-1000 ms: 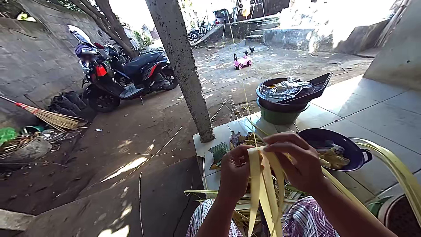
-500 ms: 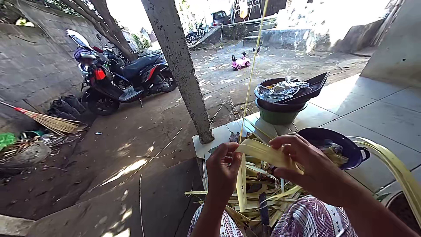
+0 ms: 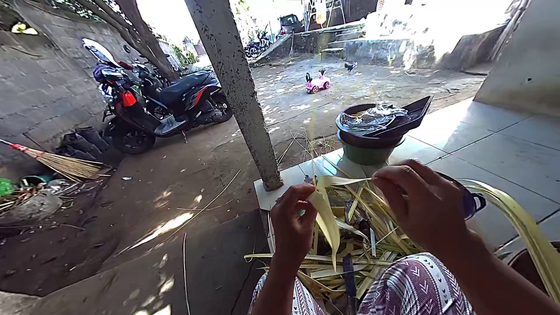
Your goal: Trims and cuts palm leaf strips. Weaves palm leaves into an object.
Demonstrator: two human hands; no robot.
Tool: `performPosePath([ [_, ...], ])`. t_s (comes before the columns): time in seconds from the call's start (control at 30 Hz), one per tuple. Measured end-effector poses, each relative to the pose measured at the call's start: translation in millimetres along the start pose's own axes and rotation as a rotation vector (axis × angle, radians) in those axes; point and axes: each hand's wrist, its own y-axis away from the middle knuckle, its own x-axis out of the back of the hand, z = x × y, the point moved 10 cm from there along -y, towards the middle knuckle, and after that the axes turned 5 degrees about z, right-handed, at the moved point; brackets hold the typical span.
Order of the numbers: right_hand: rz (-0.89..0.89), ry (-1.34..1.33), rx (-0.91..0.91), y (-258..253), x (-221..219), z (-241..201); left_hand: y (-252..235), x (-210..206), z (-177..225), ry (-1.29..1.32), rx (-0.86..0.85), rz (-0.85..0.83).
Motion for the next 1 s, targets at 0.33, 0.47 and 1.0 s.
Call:
performPosePath([
  [0.33,-0.217,-1.175,-1.245,66.2,-97.7,9.0,12.1,-19.4,-8.4,0.162,0.122,0.06],
  [0.47,-0.179,-1.13,-1.208,70.3,-100.0,10.1,15.7,-18.7,-17.7,0.234,0.214,0.065],
  [1.0,-0.152,-0.641,-0.904,72.8,-92.5,8.6,24.0,-18.3,-30.7,0.272,0.313,0.067],
])
